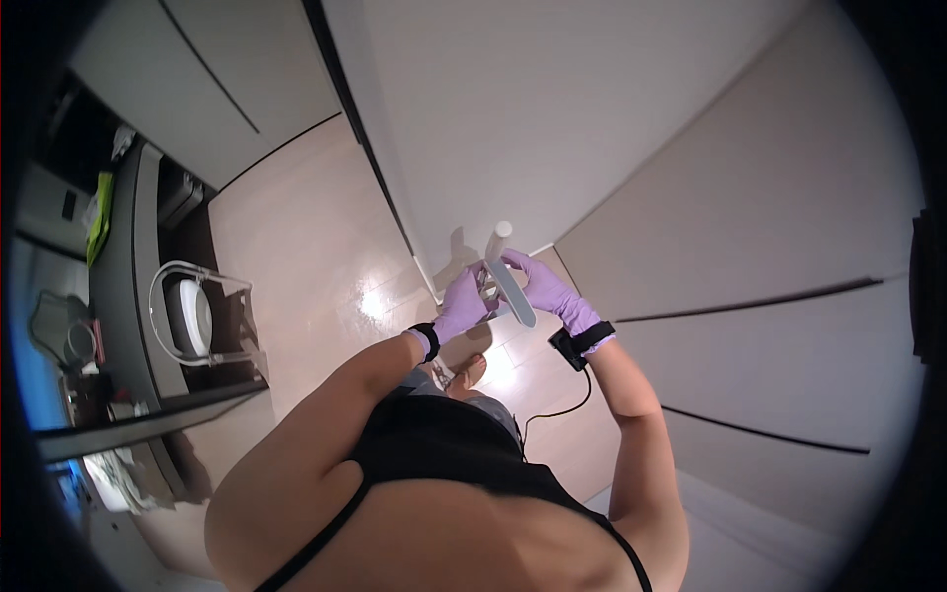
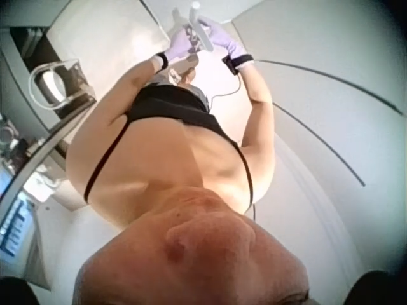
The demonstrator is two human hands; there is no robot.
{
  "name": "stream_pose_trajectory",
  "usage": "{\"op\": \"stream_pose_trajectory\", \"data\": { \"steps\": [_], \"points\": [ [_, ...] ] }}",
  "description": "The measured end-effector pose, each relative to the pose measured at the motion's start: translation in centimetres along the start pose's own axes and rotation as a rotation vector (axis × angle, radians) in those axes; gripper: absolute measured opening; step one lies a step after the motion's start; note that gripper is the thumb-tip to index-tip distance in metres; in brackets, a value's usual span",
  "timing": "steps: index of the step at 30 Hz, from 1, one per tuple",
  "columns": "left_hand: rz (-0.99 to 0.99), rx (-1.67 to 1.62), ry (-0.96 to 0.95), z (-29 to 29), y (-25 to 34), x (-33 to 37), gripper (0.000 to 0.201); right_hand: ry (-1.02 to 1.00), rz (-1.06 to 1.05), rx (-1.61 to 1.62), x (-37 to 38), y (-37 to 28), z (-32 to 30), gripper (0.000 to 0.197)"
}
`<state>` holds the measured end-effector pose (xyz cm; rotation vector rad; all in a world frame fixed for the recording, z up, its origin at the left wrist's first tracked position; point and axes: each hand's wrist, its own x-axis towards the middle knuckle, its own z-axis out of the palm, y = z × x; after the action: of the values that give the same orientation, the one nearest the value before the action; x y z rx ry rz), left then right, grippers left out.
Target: Cleaning the bathroom floor, wiping the sink area, and organizing laundry.
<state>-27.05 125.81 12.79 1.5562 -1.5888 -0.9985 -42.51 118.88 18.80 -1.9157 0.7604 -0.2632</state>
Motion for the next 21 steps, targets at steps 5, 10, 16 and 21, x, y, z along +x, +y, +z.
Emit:
{"op": "stream_pose_trajectory", "data": {
  "steps": [5, 10, 16, 21],
  "points": [
    [-0.118, -0.027, 0.160, 2.2, -1.3, 0.0, 0.071, 0.028, 0.015, 0.043, -0.1, 2.2, -0.1, 0.073],
    [-0.136, 0.020, 0.314, 5.3, -3.6, 0.6, 0.067, 0.076, 0.053, 0.143, -0.5, 3.7, 1.3, 0.067],
    [-0.211, -0.065, 0.355, 7.0, -4.6, 2.4, 0.069, 0.179, 0.211, 0.108, -1.0, 6.0, 1.7, 0.050],
    [-0.275, -0.039, 0.452, 8.6, -4.9, 2.6, 0.068, 0.228, 0.259, 0.058, -0.3, 9.6, 1.6, 0.047]
  ]
}}
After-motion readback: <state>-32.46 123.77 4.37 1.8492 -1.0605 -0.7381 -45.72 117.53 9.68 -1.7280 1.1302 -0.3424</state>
